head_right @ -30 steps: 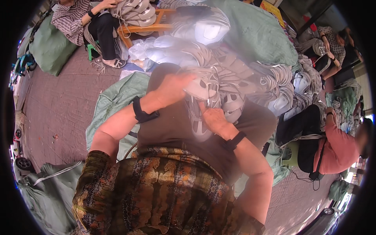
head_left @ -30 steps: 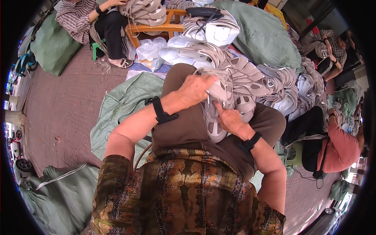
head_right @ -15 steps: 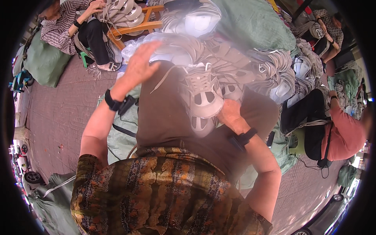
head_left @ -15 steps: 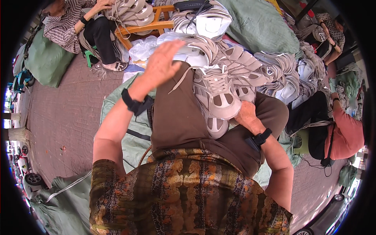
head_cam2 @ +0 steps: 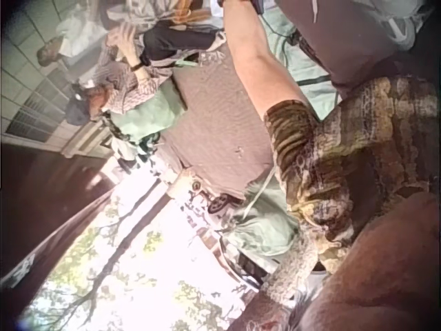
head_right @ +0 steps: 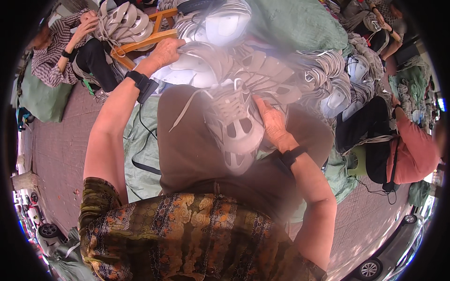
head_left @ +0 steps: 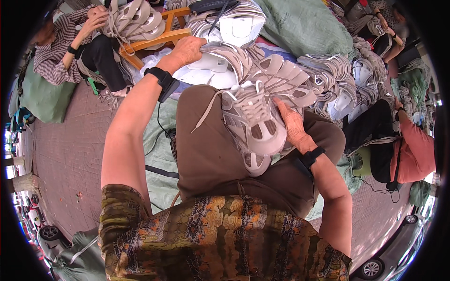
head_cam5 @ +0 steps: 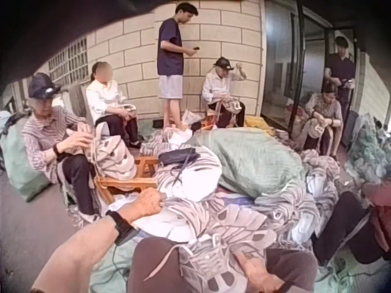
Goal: The person sits on a mat and laces a beige sneaker by hand. They thread a long white lace through the eyelets, pull it tight, and tie a knot. The person repeats this process on a second shoe, handling the laces and adjusting the fit.
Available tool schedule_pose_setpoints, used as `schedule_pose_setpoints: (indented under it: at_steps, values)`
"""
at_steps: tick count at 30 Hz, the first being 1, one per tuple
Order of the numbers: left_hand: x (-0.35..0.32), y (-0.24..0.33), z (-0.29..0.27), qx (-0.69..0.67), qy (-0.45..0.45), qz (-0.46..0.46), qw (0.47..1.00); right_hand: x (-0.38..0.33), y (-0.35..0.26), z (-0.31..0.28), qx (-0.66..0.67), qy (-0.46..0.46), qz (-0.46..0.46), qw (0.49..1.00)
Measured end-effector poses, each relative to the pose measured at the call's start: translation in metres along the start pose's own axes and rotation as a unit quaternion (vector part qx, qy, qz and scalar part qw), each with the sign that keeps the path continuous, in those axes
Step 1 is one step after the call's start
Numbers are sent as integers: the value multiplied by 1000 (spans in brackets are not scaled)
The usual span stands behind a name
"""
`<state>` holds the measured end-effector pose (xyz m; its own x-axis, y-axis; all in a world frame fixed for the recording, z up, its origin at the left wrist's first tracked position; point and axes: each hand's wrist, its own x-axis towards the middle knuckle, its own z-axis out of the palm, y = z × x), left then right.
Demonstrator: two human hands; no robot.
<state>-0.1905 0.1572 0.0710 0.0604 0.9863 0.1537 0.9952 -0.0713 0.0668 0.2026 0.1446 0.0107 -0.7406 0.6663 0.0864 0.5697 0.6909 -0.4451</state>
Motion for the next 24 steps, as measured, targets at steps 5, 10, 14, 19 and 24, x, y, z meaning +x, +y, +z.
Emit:
schedule_pose_setpoints:
  at_steps: [5, 10, 14, 19, 24]
  values:
    - [35, 31, -35, 81, 74, 104, 989, 9, -3, -9, -54, 65, -98, 992]
    - [79, 62, -42, 119, 150, 121, 974, 2, -60, -41, -251, 43, -256, 933]
    - [66, 148, -71, 109, 120, 234, 959, 13, -84, -48, -233, 38, -258, 937]
    - [32, 181, -74, 68, -37, 205, 976, 54, -57, -55, -75, 85, -108, 988]
    - [13, 136, -79, -159, -122, 82, 976, 103, -46, -42, -60, 66, -60, 994]
